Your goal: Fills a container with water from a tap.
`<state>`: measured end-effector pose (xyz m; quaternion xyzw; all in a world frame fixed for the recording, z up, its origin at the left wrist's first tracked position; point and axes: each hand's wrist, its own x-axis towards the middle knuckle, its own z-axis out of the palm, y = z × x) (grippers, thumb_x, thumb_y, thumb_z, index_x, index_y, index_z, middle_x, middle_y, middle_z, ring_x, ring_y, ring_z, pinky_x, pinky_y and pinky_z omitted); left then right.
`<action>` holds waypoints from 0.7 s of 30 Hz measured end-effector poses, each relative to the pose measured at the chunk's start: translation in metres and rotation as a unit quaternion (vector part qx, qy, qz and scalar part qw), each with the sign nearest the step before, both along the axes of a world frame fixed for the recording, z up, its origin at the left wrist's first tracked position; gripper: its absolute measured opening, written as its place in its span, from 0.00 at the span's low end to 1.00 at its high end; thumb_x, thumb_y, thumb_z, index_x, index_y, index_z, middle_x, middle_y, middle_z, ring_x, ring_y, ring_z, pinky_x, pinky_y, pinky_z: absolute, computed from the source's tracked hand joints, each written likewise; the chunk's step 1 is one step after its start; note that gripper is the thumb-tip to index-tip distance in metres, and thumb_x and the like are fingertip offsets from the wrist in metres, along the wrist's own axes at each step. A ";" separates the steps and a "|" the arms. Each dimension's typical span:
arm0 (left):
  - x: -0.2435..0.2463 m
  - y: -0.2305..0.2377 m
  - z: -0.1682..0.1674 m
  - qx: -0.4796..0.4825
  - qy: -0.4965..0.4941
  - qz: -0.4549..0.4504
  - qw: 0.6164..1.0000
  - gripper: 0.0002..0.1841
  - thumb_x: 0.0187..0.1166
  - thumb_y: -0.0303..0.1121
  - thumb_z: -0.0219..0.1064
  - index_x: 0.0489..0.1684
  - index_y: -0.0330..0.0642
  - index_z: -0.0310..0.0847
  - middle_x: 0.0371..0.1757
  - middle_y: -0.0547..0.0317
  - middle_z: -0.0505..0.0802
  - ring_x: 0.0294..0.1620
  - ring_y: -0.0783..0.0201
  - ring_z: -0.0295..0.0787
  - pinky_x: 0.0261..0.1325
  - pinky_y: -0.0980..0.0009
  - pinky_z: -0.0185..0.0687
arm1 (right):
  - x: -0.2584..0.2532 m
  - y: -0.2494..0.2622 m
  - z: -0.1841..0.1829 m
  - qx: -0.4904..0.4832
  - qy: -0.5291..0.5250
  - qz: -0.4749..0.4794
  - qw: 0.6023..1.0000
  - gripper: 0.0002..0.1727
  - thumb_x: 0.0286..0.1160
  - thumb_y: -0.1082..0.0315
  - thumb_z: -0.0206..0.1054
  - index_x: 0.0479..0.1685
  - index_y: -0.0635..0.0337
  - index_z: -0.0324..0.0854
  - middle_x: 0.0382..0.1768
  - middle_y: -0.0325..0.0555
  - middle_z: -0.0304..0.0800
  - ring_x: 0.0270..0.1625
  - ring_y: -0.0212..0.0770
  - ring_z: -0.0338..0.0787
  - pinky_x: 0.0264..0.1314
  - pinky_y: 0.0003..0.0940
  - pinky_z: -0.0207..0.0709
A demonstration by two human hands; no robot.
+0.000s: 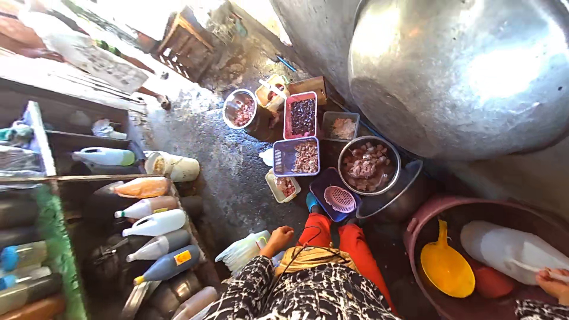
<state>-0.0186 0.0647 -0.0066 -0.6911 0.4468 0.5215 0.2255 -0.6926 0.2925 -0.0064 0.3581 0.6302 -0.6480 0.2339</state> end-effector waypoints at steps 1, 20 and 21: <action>0.000 0.000 -0.001 -0.001 0.002 0.000 1.000 0.19 0.92 0.37 0.55 0.69 0.32 0.82 0.59 0.37 0.92 0.59 0.48 0.91 0.70 0.51 0.81 | 0.000 0.003 -0.001 -0.018 0.008 0.005 1.000 0.19 0.94 0.52 0.37 0.35 0.49 0.64 0.19 0.33 0.69 0.19 0.27 0.75 0.24 0.21 0.75; -0.001 0.002 -0.004 0.006 -0.002 0.017 1.000 0.19 0.93 0.37 0.55 0.69 0.33 0.82 0.59 0.38 0.92 0.59 0.50 0.91 0.70 0.53 0.81 | -0.019 0.021 -0.029 -0.020 0.003 -0.037 0.999 0.21 0.93 0.51 0.39 0.31 0.49 0.65 0.14 0.33 0.69 0.16 0.26 0.75 0.20 0.21 0.76; 0.000 0.002 -0.005 0.007 -0.003 0.017 1.000 0.19 0.93 0.37 0.55 0.69 0.33 0.82 0.59 0.38 0.92 0.60 0.49 0.92 0.70 0.53 0.81 | -0.020 0.022 -0.030 -0.019 0.004 -0.037 0.999 0.20 0.93 0.52 0.39 0.31 0.49 0.65 0.15 0.33 0.69 0.16 0.26 0.75 0.21 0.21 0.76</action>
